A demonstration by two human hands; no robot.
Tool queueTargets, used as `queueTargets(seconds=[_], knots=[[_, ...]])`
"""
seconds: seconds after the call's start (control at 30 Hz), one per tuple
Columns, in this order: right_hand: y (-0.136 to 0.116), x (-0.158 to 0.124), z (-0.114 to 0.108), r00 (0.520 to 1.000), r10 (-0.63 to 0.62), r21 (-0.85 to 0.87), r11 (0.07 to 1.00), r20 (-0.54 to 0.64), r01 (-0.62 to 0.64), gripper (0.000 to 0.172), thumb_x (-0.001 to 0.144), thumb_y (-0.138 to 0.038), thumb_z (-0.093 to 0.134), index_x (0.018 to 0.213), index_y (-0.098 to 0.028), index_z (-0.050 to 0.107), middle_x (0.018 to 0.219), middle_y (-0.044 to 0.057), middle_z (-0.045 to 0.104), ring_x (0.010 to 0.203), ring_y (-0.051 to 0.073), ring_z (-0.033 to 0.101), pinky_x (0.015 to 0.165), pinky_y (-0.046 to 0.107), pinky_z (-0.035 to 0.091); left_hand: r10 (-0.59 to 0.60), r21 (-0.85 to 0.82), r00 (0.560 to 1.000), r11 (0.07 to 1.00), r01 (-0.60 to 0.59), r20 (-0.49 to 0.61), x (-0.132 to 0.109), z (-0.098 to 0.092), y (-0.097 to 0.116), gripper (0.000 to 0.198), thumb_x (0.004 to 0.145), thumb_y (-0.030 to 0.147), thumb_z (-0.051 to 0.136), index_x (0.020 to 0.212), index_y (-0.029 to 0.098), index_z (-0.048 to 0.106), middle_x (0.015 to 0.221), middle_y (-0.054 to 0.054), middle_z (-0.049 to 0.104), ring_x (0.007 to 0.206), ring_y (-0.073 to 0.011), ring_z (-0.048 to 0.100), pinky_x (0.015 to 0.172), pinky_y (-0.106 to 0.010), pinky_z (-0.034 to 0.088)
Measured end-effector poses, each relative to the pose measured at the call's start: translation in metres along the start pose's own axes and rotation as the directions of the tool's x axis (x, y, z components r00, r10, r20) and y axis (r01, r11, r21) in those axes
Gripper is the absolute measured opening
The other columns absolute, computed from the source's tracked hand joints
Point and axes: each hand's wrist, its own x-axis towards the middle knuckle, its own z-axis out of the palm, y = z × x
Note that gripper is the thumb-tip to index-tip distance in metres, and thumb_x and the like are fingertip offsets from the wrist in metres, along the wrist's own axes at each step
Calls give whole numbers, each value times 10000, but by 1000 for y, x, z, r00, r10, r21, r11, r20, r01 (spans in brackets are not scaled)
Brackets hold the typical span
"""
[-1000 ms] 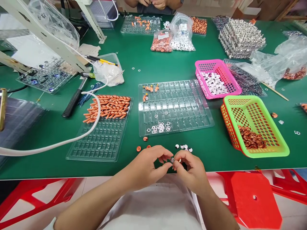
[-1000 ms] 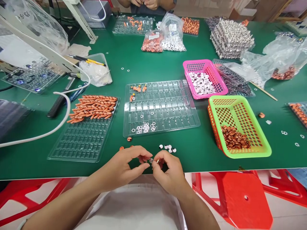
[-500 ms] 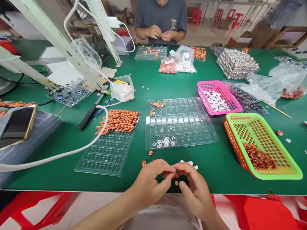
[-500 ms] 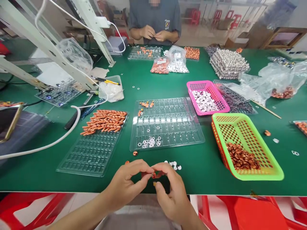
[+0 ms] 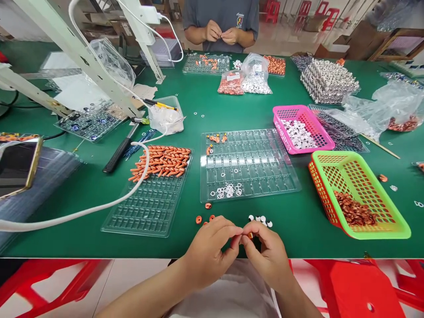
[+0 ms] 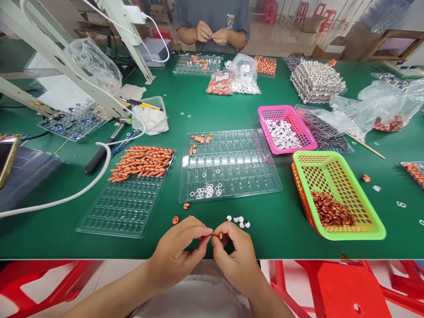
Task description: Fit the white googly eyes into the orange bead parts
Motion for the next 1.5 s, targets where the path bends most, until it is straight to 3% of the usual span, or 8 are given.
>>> queueTargets(seconds=[0.13, 0.4, 0.67, 1.0, 1.2, 1.5], knots=[[-4, 1, -2, 999, -36, -96, 995, 18, 38, 76, 905, -179, 510, 859, -219, 554, 704, -39, 536, 611, 100, 459, 567, 218, 365, -10, -29, 1000, 1000, 10, 11, -4, 2, -2, 251, 835, 14, 570, 1027, 175, 581, 811, -39, 692, 722, -141, 604, 711, -282, 496], [-6, 2, -9, 984, -157, -330, 927, 87, 178, 106, 889, -121, 491, 826, -206, 478, 721, -32, 516, 644, 109, 450, 604, 249, 337, -242, -138, 949, 953, 272, 201, -2, -9, -4, 120, 867, 104, 553, 916, 185, 625, 773, -1, 675, 721, -124, 608, 719, -260, 480], [-7, 5, -11, 952, -235, -500, 811, 198, 304, 112, 870, -93, 491, 826, -196, 494, 723, -13, 535, 663, 133, 443, 624, 280, 319, -280, -20, 892, 952, 307, 355, 8, -15, -4, 115, 834, 108, 516, 784, 165, 603, 729, -15, 627, 692, -143, 536, 670, -288, 442], [-4, 3, -12, 938, -232, -512, 791, 256, 335, 118, 858, -87, 478, 827, -197, 508, 727, 4, 570, 671, 149, 462, 629, 289, 330, -242, 88, 851, 970, 228, 465, 11, -19, -6, 142, 846, 118, 475, 768, 165, 584, 710, -25, 617, 686, -157, 509, 639, -292, 420], [-5, 1, -12, 937, -215, -491, 807, 274, 329, 129, 850, -81, 467, 803, -197, 498, 725, 2, 564, 665, 143, 462, 623, 281, 337, -206, 64, 800, 976, 206, 564, 14, -22, -7, 160, 877, 120, 445, 790, 169, 570, 751, -32, 625, 705, -164, 518, 638, -291, 417], [-9, 0, -16, 926, -216, -399, 855, 309, 333, 133, 838, -88, 473, 774, -203, 495, 696, -12, 530, 638, 131, 437, 605, 274, 330, -215, 6, 746, 962, 273, 630, 17, -25, -3, 151, 802, 54, 473, 742, 181, 527, 704, 2, 573, 660, -139, 484, 599, -256, 391]])
